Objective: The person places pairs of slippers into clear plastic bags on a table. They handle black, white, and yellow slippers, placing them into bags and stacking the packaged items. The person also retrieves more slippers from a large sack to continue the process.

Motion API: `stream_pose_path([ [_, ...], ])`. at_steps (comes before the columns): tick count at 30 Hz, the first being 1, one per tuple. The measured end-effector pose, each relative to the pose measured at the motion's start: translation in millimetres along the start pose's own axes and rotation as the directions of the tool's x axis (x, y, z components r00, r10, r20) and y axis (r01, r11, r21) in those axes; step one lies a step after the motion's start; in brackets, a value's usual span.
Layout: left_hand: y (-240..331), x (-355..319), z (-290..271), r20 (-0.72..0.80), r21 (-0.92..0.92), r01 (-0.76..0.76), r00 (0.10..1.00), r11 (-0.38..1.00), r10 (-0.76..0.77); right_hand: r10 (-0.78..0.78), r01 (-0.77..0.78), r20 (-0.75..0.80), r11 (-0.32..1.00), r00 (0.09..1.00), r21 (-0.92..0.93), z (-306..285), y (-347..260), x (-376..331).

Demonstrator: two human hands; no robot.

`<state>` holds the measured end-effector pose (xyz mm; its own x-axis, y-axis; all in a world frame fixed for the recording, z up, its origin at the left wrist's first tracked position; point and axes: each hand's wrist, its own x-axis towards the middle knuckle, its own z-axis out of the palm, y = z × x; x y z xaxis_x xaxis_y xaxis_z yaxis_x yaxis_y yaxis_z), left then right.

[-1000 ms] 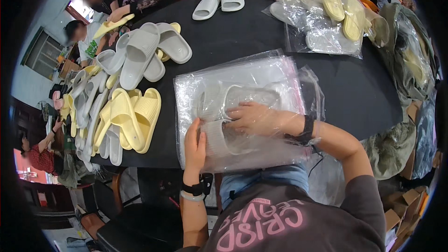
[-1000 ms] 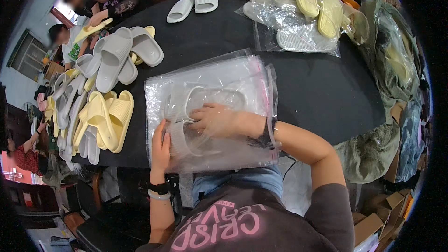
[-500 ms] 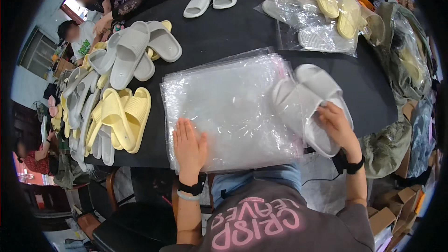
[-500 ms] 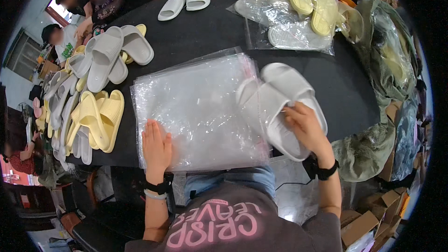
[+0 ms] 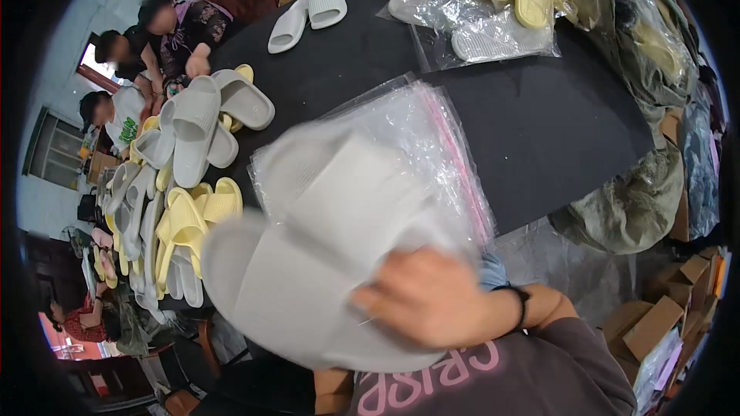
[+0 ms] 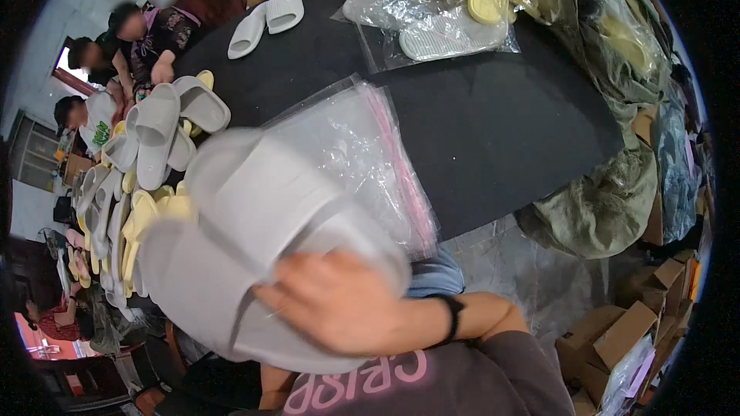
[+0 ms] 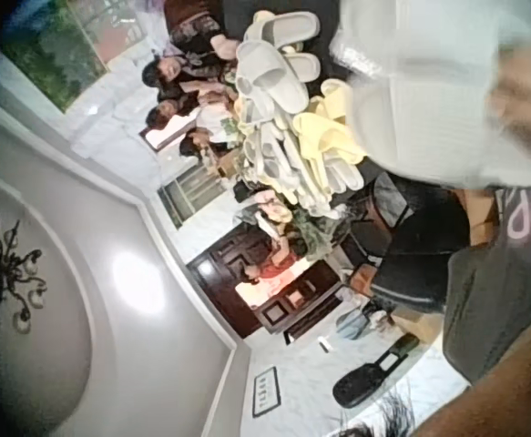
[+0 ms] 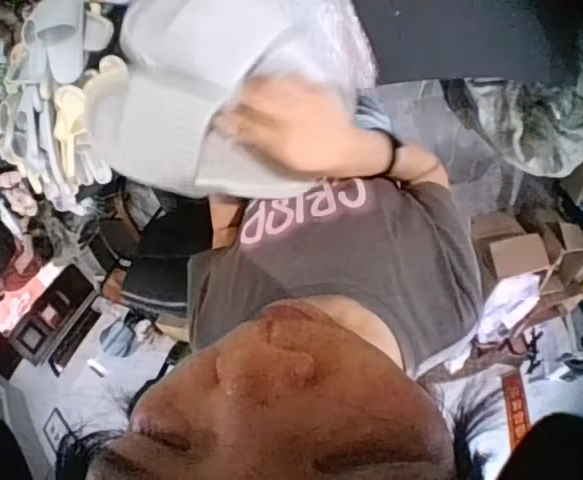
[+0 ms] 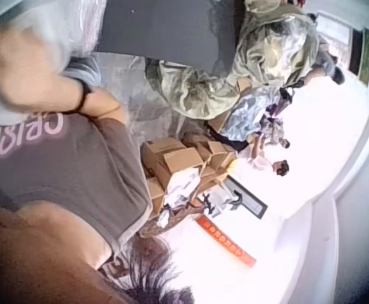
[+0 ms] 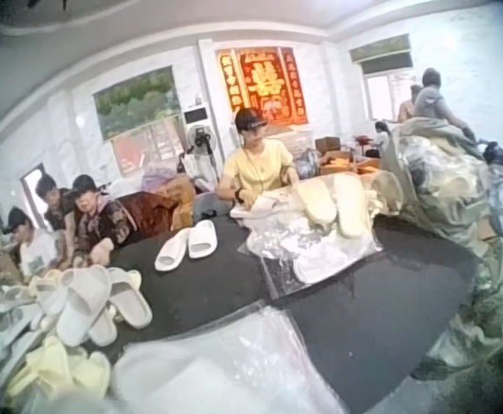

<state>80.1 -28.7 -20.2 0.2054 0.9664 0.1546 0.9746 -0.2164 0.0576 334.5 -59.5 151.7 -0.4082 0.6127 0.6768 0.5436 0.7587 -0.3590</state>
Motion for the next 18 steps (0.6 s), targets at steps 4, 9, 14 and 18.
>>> stream_pose_path([
  [4, -17.3, -9.1, 26.2, 0.008, -0.225, -0.053, 0.998, 0.973, 0.057, 0.107, -0.136, 0.261, 0.986, 0.959, 0.095, 80.7, -15.0, 5.7],
  [9, -28.2, -13.2, 41.5, 0.027, -0.293, 0.033, 0.999, 0.956, -0.026, 0.329, -0.307, 0.312, 0.944, 0.891, -0.117, 97.8, 44.1, -18.8],
  [14, 26.2, 22.4, -16.0, 0.018, -0.026, 0.102, 0.995, 0.994, -0.102, 0.514, -0.437, 0.135, 0.818, 0.847, -0.375, 54.0, 107.6, -53.7],
  [18, 25.7, 24.9, -23.6, 0.021, -0.084, 0.085, 0.996, 0.993, -0.083, 0.500, -0.433, 0.144, 0.836, 0.854, -0.337, 39.8, 122.4, -59.1],
])
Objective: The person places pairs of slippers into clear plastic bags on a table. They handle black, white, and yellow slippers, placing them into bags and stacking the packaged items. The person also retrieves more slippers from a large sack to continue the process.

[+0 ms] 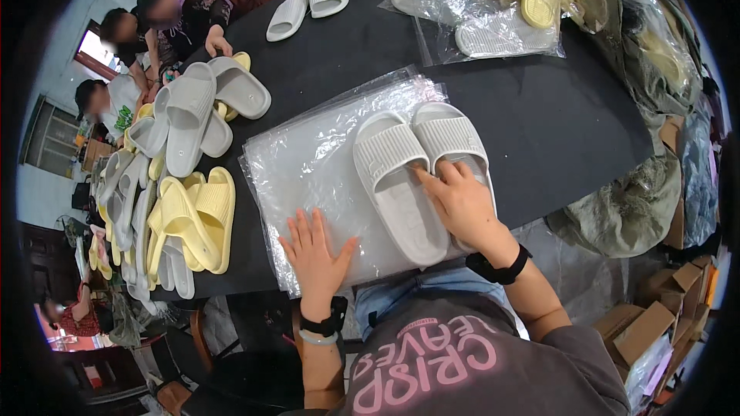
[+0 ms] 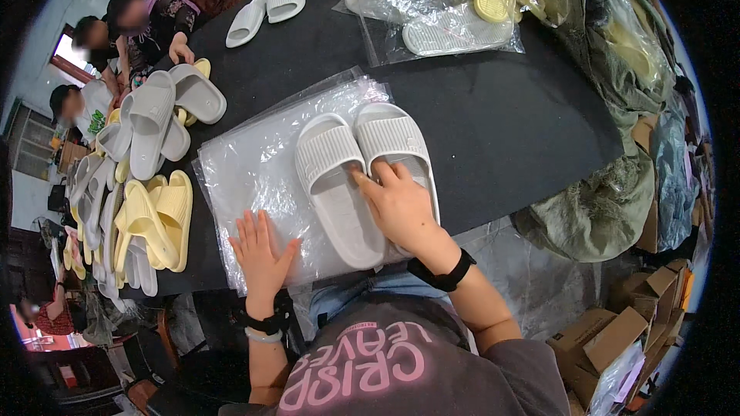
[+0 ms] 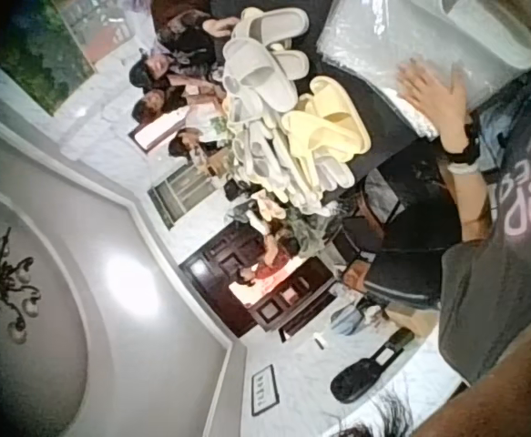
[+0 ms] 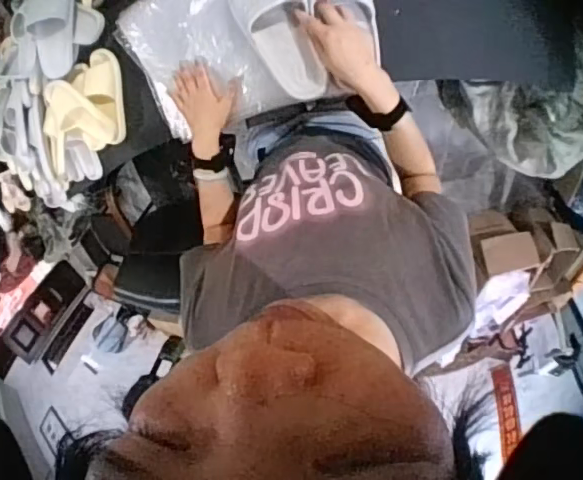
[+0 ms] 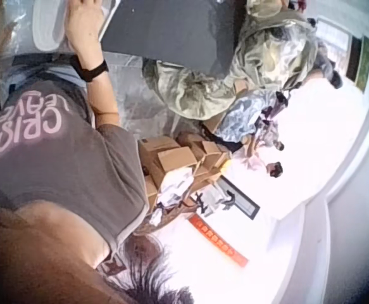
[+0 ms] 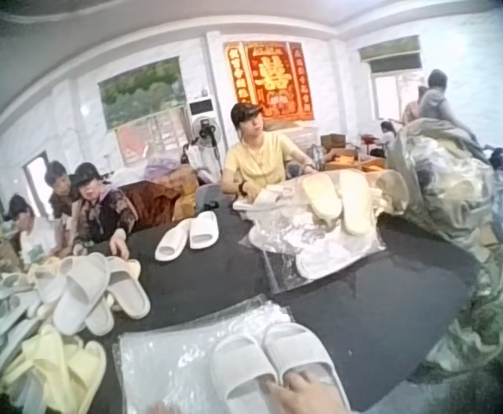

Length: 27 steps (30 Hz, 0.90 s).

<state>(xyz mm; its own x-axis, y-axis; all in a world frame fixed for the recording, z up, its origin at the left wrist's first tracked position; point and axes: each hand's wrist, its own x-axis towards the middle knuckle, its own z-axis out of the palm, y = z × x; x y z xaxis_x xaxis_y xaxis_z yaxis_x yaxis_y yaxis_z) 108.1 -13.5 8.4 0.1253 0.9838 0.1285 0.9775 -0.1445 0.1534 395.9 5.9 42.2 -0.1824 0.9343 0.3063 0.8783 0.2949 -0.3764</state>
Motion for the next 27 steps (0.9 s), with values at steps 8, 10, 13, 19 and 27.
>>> stream_pose_path([
  [8, -48.5, 36.2, -85.2, 0.029, -0.102, -0.125, 0.991, 0.987, 0.129, 0.110, -0.065, -0.067, 0.877, 0.992, 0.476, -47.0, 26.0, -28.4],
  [10, -63.2, 60.4, -84.2, 0.003, -0.104, -0.142, 0.990, 0.984, 0.144, 0.183, -0.094, -0.149, 0.877, 0.972, 0.470, -43.9, 37.8, -34.9],
  [13, -89.5, 97.0, -45.9, 0.006, -0.018, -0.179, 0.984, 0.984, 0.179, 0.266, -0.135, -0.279, 0.901, 0.923, 0.413, -37.5, 49.2, -37.8],
  [19, -105.0, 119.8, 0.3, 0.114, 0.212, -0.204, 0.976, 0.956, 0.183, 0.338, -0.260, -0.130, 0.875, 0.932, 0.409, -19.3, 81.1, -53.4],
  [27, -116.8, 119.0, -15.3, 0.077, -0.491, -0.002, 0.996, 0.871, 0.045, 0.355, -0.316, -0.080, 0.898, 0.931, 0.307, -19.0, 75.7, -52.4],
])
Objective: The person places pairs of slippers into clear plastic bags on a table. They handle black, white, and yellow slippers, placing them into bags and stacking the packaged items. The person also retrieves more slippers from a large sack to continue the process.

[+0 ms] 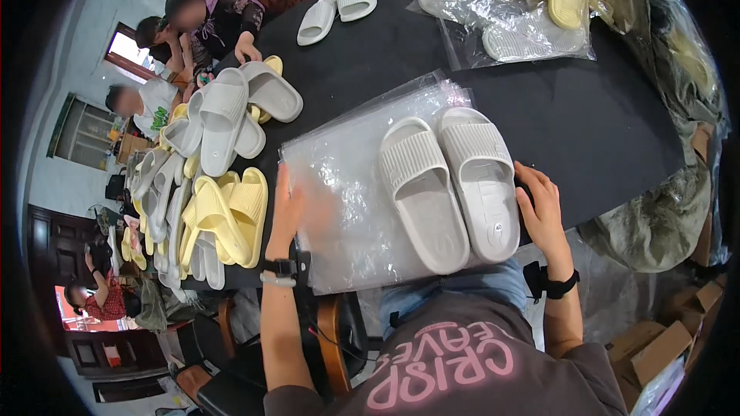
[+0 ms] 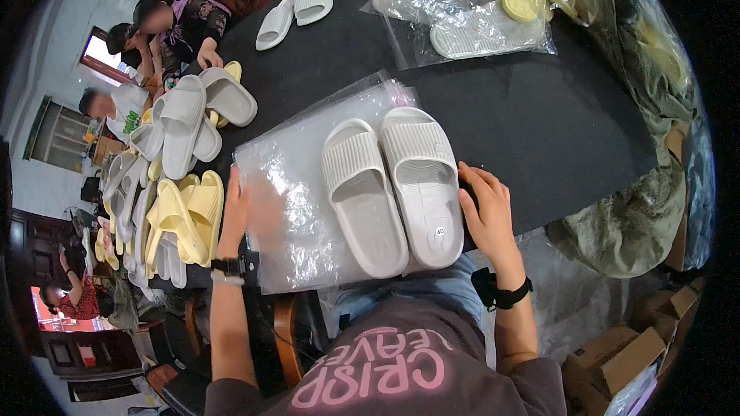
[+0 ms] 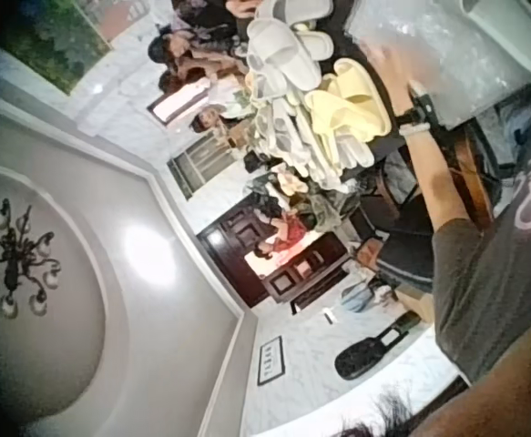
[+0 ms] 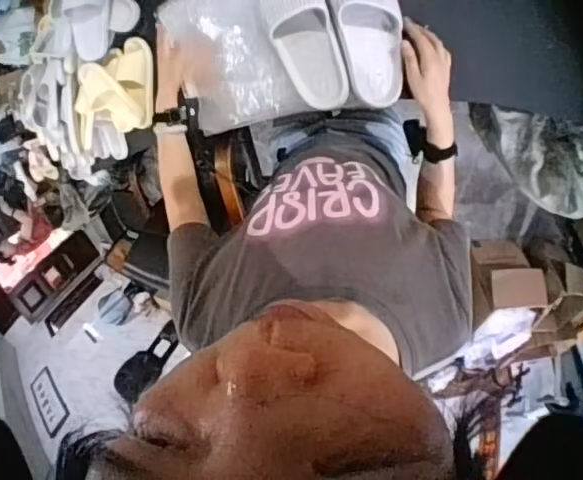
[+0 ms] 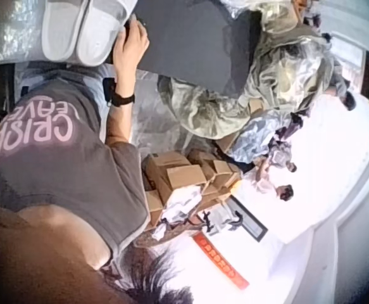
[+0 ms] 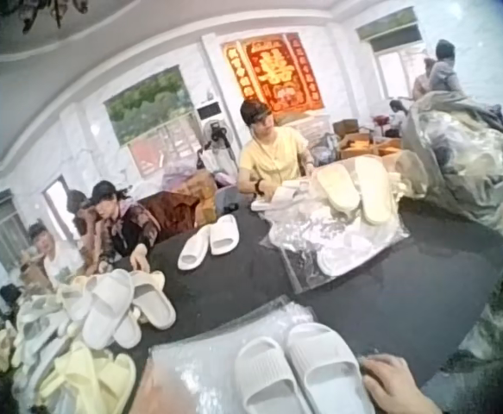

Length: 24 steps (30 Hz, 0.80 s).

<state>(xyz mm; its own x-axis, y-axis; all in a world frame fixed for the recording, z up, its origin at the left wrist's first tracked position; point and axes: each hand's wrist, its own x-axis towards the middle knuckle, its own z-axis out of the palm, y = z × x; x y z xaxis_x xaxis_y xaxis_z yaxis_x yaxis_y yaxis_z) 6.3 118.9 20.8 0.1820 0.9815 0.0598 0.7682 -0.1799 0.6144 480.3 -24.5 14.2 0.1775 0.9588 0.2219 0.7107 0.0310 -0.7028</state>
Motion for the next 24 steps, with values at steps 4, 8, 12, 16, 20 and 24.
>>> stream_pose_path([
  [4, -10.7, -42.2, -4.5, -0.077, -0.203, 0.200, 0.973, 0.959, -0.220, -0.034, 0.034, 0.005, 0.997, 0.999, 0.075, -2.2, -11.4, -0.2],
  [8, -18.0, -68.2, 13.3, 0.014, 0.044, 0.127, 0.992, 0.991, -0.128, -0.109, 0.113, -0.034, 0.986, 0.993, 0.121, -2.6, -34.7, 6.0],
  [12, -14.0, -70.5, 23.7, -0.055, 0.158, 0.074, 0.996, 0.985, -0.066, -0.270, 0.272, -0.061, 0.961, 0.961, 0.042, 1.7, -69.5, 19.0],
  [16, -17.6, -68.5, 23.5, -0.088, 0.148, 0.081, 0.994, 0.986, -0.068, -0.365, 0.366, -0.027, 0.930, 0.931, 0.046, 21.7, -85.9, 27.4],
  [20, -22.2, -68.0, 21.3, -0.080, 0.222, 0.119, 0.991, 0.968, -0.103, -0.278, 0.277, 0.119, 0.961, 0.953, 0.030, 38.5, -80.8, 29.4],
  [24, -16.3, -72.9, 6.1, -0.158, 0.357, 0.114, 0.986, 0.927, -0.060, -0.224, 0.247, 0.229, 0.966, 0.947, -0.079, 40.0, -55.6, 29.3],
])
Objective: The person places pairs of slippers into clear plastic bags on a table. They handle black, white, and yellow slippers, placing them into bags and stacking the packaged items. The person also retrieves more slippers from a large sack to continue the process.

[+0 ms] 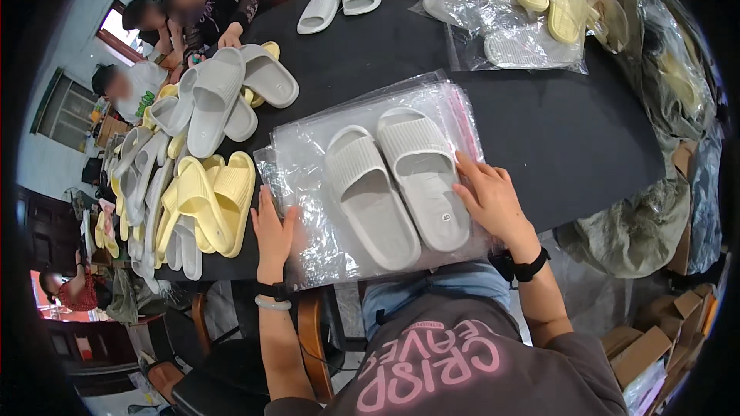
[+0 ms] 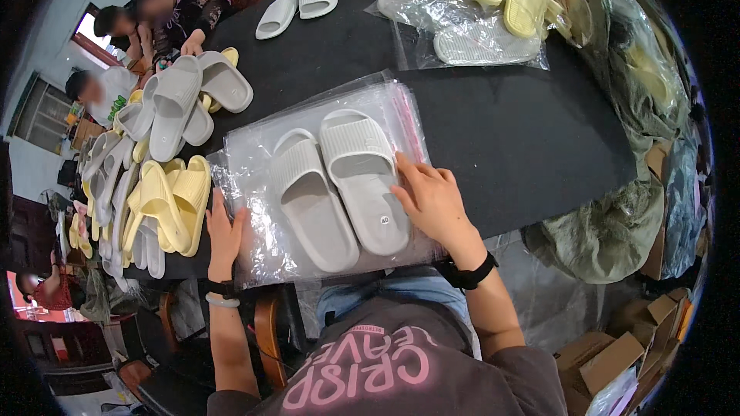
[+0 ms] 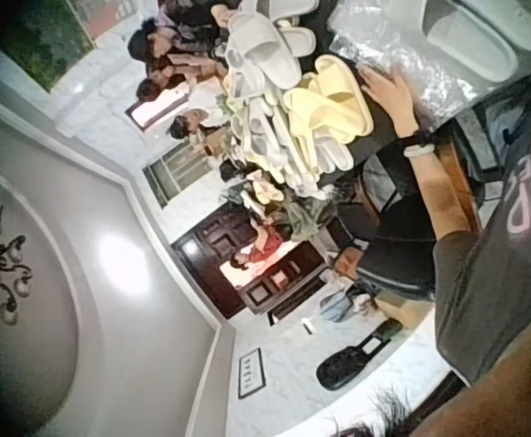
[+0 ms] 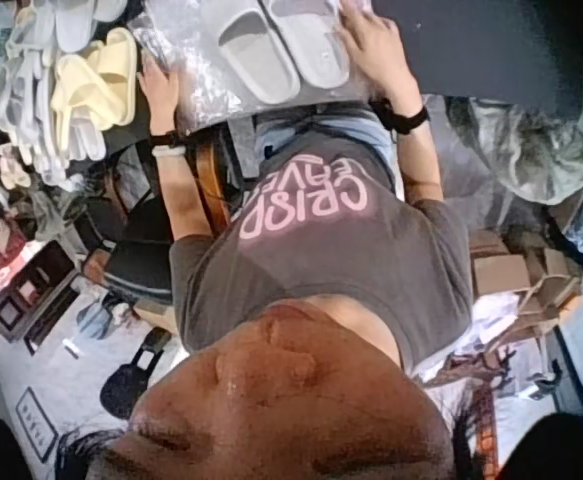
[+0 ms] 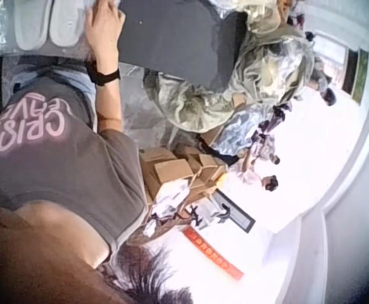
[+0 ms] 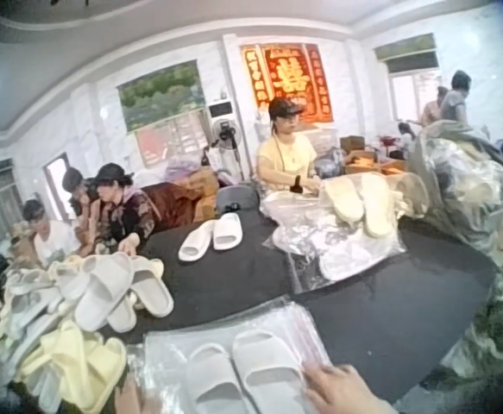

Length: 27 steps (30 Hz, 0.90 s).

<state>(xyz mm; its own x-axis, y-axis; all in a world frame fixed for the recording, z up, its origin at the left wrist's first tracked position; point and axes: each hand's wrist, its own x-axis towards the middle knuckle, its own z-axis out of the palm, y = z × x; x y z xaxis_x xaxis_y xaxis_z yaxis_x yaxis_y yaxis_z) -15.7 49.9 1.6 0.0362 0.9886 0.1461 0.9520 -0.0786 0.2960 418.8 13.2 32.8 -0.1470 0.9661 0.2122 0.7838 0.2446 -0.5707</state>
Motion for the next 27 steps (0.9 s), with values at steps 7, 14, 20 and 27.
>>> stream_pose_path([
  [7, 0.8, -7.1, -24.1, -0.061, 0.288, -0.089, 0.992, 0.954, 0.112, -0.101, 0.108, 0.091, 0.991, 0.991, -0.084, -17.2, 31.1, -15.1],
  [14, 168.2, -26.3, -77.8, 0.249, -0.362, -0.355, 0.854, 0.862, 0.457, -0.142, 0.148, 0.071, 0.985, 0.987, -0.088, -13.6, 40.5, -22.3],
  [20, 230.0, -8.2, -30.6, 0.311, 0.015, -0.509, 0.820, 0.860, 0.480, -0.143, 0.146, 0.043, 0.987, 0.989, -0.074, -18.3, 36.1, -22.7],
  [27, 222.5, 6.2, -29.5, 0.204, -0.028, -0.383, 0.902, 0.923, 0.381, -0.208, 0.205, -0.008, 0.969, 0.978, -0.141, -12.9, 39.2, -23.1],
])
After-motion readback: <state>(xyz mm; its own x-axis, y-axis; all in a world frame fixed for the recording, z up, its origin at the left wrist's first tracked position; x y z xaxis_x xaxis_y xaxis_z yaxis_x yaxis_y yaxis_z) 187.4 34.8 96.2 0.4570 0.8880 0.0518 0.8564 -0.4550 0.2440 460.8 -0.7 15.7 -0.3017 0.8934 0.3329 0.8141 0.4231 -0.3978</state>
